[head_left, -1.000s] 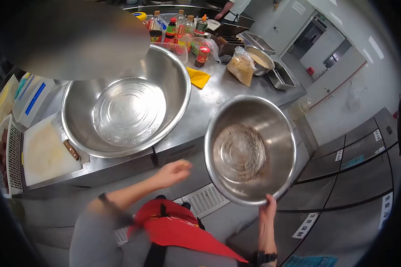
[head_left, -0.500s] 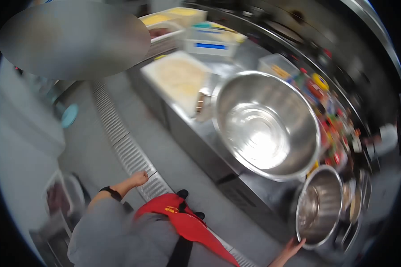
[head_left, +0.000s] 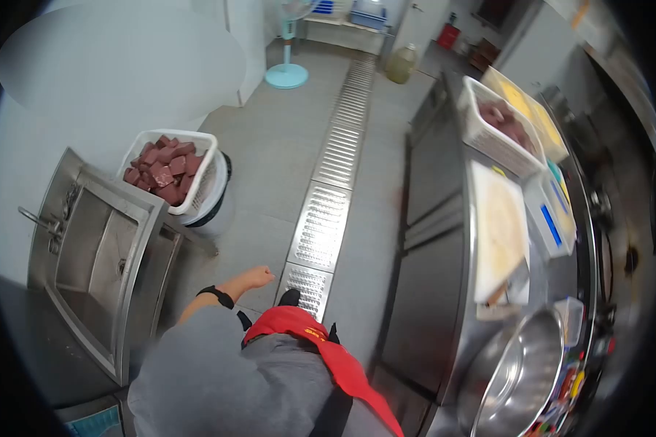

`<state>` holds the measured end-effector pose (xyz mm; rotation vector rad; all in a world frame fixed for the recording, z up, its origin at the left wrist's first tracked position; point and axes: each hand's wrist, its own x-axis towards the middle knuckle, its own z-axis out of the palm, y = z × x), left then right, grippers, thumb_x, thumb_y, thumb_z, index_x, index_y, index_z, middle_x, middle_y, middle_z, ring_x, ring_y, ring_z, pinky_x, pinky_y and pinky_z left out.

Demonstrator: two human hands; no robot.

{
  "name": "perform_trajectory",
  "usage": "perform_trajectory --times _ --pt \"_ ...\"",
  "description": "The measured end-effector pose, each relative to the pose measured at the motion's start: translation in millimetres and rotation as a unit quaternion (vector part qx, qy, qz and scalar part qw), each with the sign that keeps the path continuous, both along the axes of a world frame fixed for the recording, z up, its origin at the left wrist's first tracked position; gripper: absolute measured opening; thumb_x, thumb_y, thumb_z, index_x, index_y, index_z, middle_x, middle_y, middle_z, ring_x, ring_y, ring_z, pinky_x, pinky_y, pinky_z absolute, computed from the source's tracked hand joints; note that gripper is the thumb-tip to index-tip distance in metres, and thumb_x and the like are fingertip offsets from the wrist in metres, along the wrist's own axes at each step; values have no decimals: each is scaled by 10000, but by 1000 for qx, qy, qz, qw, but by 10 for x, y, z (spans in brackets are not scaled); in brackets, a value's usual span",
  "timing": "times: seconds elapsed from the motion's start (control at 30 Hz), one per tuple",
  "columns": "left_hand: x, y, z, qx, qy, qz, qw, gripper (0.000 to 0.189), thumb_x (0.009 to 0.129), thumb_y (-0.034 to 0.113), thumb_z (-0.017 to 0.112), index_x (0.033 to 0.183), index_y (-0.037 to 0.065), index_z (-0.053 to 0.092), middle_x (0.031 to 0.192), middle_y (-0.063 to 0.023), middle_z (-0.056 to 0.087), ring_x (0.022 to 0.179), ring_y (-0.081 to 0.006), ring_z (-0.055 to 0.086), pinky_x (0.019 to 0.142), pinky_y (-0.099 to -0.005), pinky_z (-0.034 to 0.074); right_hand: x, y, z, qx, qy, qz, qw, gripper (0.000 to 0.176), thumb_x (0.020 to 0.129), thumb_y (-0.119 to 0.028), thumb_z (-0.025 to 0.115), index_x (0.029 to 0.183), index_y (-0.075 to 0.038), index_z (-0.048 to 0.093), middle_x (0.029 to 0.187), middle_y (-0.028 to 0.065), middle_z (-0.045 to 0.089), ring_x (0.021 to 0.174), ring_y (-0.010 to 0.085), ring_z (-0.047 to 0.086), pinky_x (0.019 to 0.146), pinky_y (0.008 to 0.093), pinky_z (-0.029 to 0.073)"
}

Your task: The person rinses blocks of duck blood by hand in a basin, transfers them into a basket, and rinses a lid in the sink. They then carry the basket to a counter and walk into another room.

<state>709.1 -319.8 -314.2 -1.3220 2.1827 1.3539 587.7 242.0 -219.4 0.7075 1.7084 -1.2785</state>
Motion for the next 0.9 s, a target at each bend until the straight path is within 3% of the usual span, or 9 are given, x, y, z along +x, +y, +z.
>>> perform_trajectory --times 0.07,0.17,0.2,0.3,0.4,0.5,0.57,0.7,0.9 --pt "285 -333 -70 21 4 53 998 390 775 375 532 940 30 603 864 -160 630 788 -277 589 700 -387 457 -388 -465 -13 10 34 242 970 566 793 -322 575 1281 -107 385 1289 82 416 1111 237 446 795 376 435" --pt "794 -754 -10 133 137 205 960 242 790 359 529 714 129 523 537 8 426 446 -95 393 360 -271 293 -1207 -1049 20 -13 130 449 884 575 786 -303 601 1284 -110 387 1278 66 434 1092 219 463 748 338 463" --pt "841 -900 110 153 98 229 956 248 793 355 532 680 140 484 511 25 381 399 -80 355 338 -260 262 -1401 -1345 251 -30 35 358 933 573 788 -330 594 1286 -138 385 1282 50 427 1120 208 442 748 357 465" --pt "1198 -1382 -554 96 69 236 964 157 826 242 481 753 113 534 638 -26 507 495 -134 479 392 -269 379 -1921 -2480 1073 21 53 396 917 535 826 -323 559 1295 -152 369 1302 56 395 1175 226 397 797 414 461" --pt "512 -1641 337 175 97 317 927 160 823 255 464 829 111 535 750 -48 571 630 -175 562 509 -317 450 -2454 -3000 857 27 66 435 898 549 790 -352 583 1281 -196 394 1285 83 417 1178 243 394 796 432 447" --pt "-124 -2234 363 185 132 313 922 171 819 267 443 868 117 510 792 -60 581 675 -190 572 547 -339 458 -2931 -3614 820 13 59 435 898 561 797 -347 567 1297 -188 366 1295 84 404 1197 246 373 810 449 442" --pt "-138 -3037 -925 14 175 100 980 183 812 286 431 870 122 489 826 -68 579 704 -197 571 555 -342 455 -3256 -4025 800 21 67 435 898 547 822 -323 545 1307 -169 345 1307 65 387 1217 228 352 839 468 422" --pt "-1159 -3569 322 115 174 260 943 193 796 285 451 875 113 490 790 -67 560 705 -210 571 546 -351 452 -3983 -4716 564 -11 104 382 918 602 785 -365 569 1313 -194 336 1344 126 326 1224 286 332 808 460 450" --pt "-1242 -4654 87 170 67 302 936 179 823 246 454 895 90 505 800 -65 536 623 -201 554 505 -347 459 -4971 -5981 539 -58 94 372 922 610 785 -365 576 1312 -179 333 1347 158 310 1218 290 339 813 469 454"
